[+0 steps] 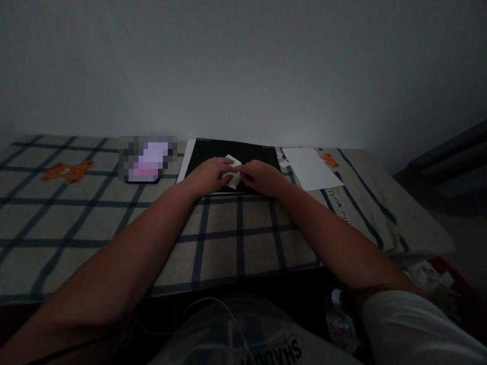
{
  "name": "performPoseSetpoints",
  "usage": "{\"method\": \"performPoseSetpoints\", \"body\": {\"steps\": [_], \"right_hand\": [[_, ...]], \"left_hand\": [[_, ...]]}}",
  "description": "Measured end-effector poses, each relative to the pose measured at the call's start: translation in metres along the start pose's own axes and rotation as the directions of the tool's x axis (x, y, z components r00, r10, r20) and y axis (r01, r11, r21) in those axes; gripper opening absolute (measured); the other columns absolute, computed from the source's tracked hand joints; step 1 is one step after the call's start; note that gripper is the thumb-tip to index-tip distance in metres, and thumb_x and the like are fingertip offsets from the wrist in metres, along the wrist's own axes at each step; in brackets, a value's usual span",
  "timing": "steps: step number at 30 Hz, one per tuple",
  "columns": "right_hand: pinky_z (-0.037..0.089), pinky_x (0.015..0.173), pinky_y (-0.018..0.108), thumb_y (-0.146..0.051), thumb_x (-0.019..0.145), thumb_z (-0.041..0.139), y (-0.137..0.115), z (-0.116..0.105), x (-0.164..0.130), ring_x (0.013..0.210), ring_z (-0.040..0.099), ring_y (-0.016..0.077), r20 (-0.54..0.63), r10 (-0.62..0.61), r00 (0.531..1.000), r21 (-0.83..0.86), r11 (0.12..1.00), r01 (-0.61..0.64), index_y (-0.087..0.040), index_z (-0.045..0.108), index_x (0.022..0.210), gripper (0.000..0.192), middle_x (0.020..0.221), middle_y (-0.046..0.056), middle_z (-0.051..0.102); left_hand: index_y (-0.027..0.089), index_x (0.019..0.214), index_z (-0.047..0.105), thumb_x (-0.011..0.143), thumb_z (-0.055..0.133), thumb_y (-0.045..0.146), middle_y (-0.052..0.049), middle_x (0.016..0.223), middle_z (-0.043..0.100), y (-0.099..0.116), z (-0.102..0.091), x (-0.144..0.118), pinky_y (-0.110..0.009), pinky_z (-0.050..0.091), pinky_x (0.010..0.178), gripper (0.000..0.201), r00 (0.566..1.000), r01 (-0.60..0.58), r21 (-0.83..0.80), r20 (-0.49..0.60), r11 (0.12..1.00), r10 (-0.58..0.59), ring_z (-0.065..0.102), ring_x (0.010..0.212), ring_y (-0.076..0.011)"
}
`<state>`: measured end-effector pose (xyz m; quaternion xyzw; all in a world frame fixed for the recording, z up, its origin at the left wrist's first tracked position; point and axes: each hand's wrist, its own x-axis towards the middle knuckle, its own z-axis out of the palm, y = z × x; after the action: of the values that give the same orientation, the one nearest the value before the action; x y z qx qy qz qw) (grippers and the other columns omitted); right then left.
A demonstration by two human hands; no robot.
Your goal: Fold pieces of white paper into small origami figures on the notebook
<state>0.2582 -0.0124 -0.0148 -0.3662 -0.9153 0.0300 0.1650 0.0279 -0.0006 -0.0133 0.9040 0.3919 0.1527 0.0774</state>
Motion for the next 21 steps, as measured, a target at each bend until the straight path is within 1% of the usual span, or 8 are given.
{"method": "performPoseSetpoints", "body": {"steps": [4, 6, 9, 12, 14, 17, 21], "right_hand": [[0.043, 0.086, 0.033, -0.019, 0.1, 0.053, 0.006, 0.0, 0.001, 0.096, 0.061, 0.0214, -0.016, 0.003, 1.0, 0.098, 0.995, -0.001, -0.018, 0.072, 0.126, 0.033, 0.107, 0.01, 0.074], [0.043, 0.087, 0.033, -0.019, 0.099, 0.053, 0.008, -0.001, 0.0, 0.096, 0.062, 0.0216, -0.026, -0.002, 1.0, 0.122, 0.993, 0.005, -0.017, 0.073, 0.122, 0.03, 0.107, 0.01, 0.074], [0.044, 0.089, 0.035, -0.021, 0.097, 0.058, 0.013, -0.003, -0.001, 0.1, 0.063, 0.0231, -0.015, -0.054, 0.998, 0.149, 0.987, 0.056, -0.017, 0.074, 0.118, 0.027, 0.109, 0.011, 0.075], [0.045, 0.092, 0.037, -0.026, 0.095, 0.066, 0.017, -0.004, -0.003, 0.104, 0.063, 0.0238, 0.013, -0.123, 0.992, 0.186, 0.975, 0.119, -0.019, 0.074, 0.12, 0.027, 0.114, 0.01, 0.076], [0.045, 0.093, 0.037, -0.027, 0.095, 0.067, 0.018, -0.002, -0.002, 0.106, 0.063, 0.0236, 0.016, -0.137, 0.99, 0.19, 0.973, 0.131, -0.02, 0.072, 0.124, 0.03, 0.116, 0.01, 0.075], [0.045, 0.096, 0.038, -0.027, 0.097, 0.065, 0.016, 0.002, 0.0, 0.108, 0.062, 0.0245, 0.014, -0.114, 0.993, 0.165, 0.98, 0.11, -0.017, 0.071, 0.126, 0.031, 0.118, 0.012, 0.074], [0.045, 0.097, 0.039, -0.027, 0.099, 0.063, 0.013, 0.007, 0.003, 0.111, 0.061, 0.0254, -0.007, -0.058, 0.998, 0.153, 0.987, 0.058, -0.015, 0.07, 0.125, 0.03, 0.12, 0.014, 0.072]], "left_hand": [[0.02, 0.129, 0.074, 0.094, 0.06, 0.035, -0.011, 0.146, 0.065, 0.0, 0.0, -0.001, -0.049, 0.04, 0.122, 0.041, 1.0, 0.022, 0.022, -0.006, 1.0, -0.022, 0.056, 0.141, -0.028], [0.02, 0.129, 0.074, 0.092, 0.062, 0.035, -0.01, 0.147, 0.065, 0.001, -0.001, -0.002, -0.049, 0.04, 0.122, 0.042, 1.0, 0.029, 0.012, -0.003, 1.0, -0.029, 0.055, 0.142, -0.0279], [0.023, 0.129, 0.074, 0.09, 0.062, 0.032, -0.007, 0.147, 0.065, 0.002, -0.004, -0.003, -0.049, 0.039, 0.123, 0.042, 1.0, 0.024, -0.005, 0.004, 1.0, -0.023, 0.054, 0.144, -0.0276], [0.023, 0.129, 0.075, 0.089, 0.063, 0.032, -0.007, 0.148, 0.064, 0.002, -0.005, -0.004, -0.048, 0.039, 0.123, 0.043, 1.0, 0.021, -0.008, 0.021, 1.0, -0.02, 0.053, 0.145, -0.0282], [0.023, 0.13, 0.074, 0.089, 0.064, 0.032, -0.009, 0.15, 0.062, 0.002, -0.006, -0.003, -0.049, 0.037, 0.124, 0.043, 0.999, 0.023, -0.011, 0.036, 1.0, -0.022, 0.051, 0.146, -0.0291], [0.023, 0.129, 0.074, 0.09, 0.065, 0.032, -0.009, 0.151, 0.061, 0.001, -0.005, -0.003, -0.052, 0.034, 0.124, 0.041, 0.999, 0.029, -0.027, 0.045, 0.999, -0.028, 0.049, 0.148, -0.0295], [0.024, 0.128, 0.075, 0.091, 0.067, 0.035, -0.01, 0.151, 0.061, -0.001, -0.005, -0.003, -0.052, 0.034, 0.124, 0.04, 0.999, 0.029, -0.052, 0.031, 0.998, -0.027, 0.052, 0.146, -0.0278]]}}
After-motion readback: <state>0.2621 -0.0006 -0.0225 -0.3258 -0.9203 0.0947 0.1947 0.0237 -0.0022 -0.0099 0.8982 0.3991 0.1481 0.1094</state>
